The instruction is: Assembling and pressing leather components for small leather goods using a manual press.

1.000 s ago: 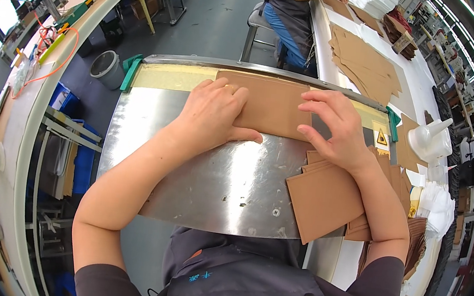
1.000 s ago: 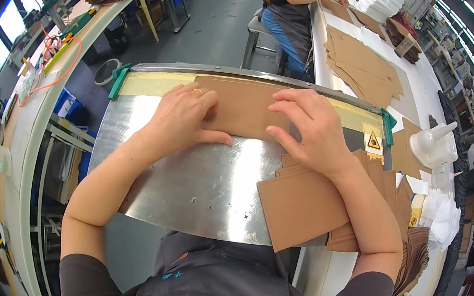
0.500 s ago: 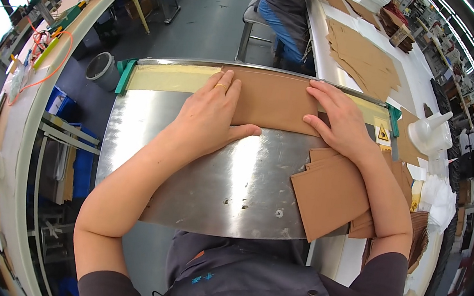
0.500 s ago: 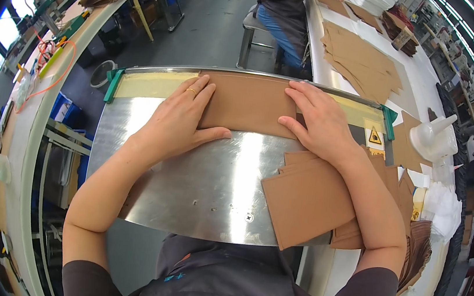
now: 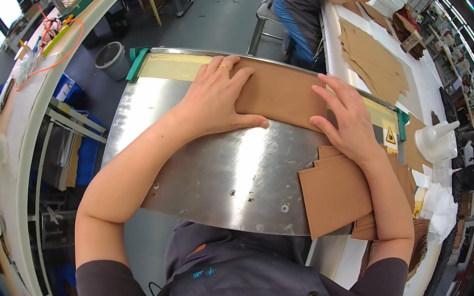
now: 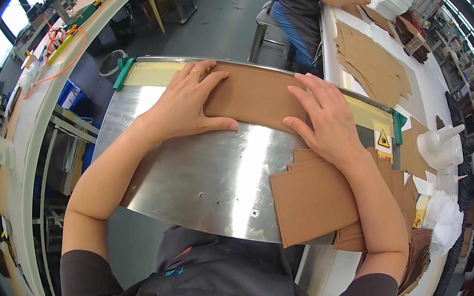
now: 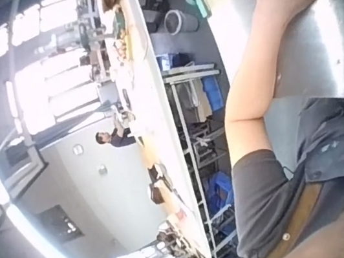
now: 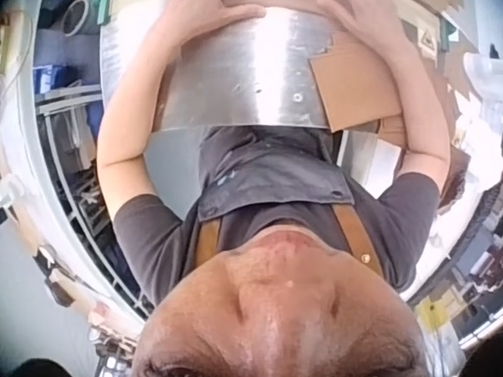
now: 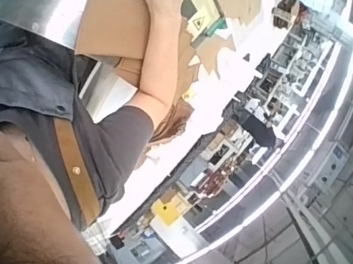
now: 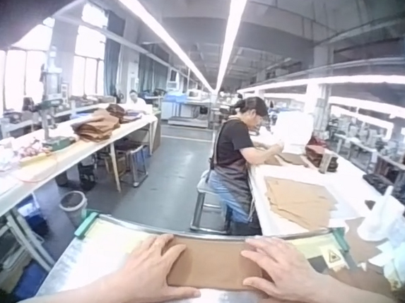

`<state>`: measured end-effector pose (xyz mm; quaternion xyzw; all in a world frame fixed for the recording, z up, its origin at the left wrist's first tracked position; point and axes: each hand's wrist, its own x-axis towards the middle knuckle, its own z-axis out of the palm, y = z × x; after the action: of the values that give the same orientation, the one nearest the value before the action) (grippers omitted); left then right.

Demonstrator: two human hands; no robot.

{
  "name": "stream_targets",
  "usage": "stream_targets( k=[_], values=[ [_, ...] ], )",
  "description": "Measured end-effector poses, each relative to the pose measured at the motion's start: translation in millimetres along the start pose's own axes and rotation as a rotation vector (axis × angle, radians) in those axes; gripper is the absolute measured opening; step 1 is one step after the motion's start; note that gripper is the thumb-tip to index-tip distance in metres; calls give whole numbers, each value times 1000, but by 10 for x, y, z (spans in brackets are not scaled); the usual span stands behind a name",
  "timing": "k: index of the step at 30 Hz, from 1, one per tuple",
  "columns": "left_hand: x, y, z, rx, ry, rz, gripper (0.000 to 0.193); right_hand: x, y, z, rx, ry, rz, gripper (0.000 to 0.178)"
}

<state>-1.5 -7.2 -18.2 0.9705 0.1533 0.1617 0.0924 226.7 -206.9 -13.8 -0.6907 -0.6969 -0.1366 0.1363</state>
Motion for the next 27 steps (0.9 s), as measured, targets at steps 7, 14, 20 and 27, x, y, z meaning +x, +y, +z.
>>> stream_targets(
  k=[7,14,20,27],
  values=[
    [-35,39,0,105,3,-50,99,-11,-64,-43,154,-127,31,59],
    [-21,6,-26,63,-11,-14,99,-13,-83,-50,149,-135,45,61],
    [-16,1,-52,113,-5,22,100,-9,-72,-41,111,-119,19,62],
    [-38,33,-122,105,-90,14,103,-7,-66,-18,57,-100,9,62]
  ],
)
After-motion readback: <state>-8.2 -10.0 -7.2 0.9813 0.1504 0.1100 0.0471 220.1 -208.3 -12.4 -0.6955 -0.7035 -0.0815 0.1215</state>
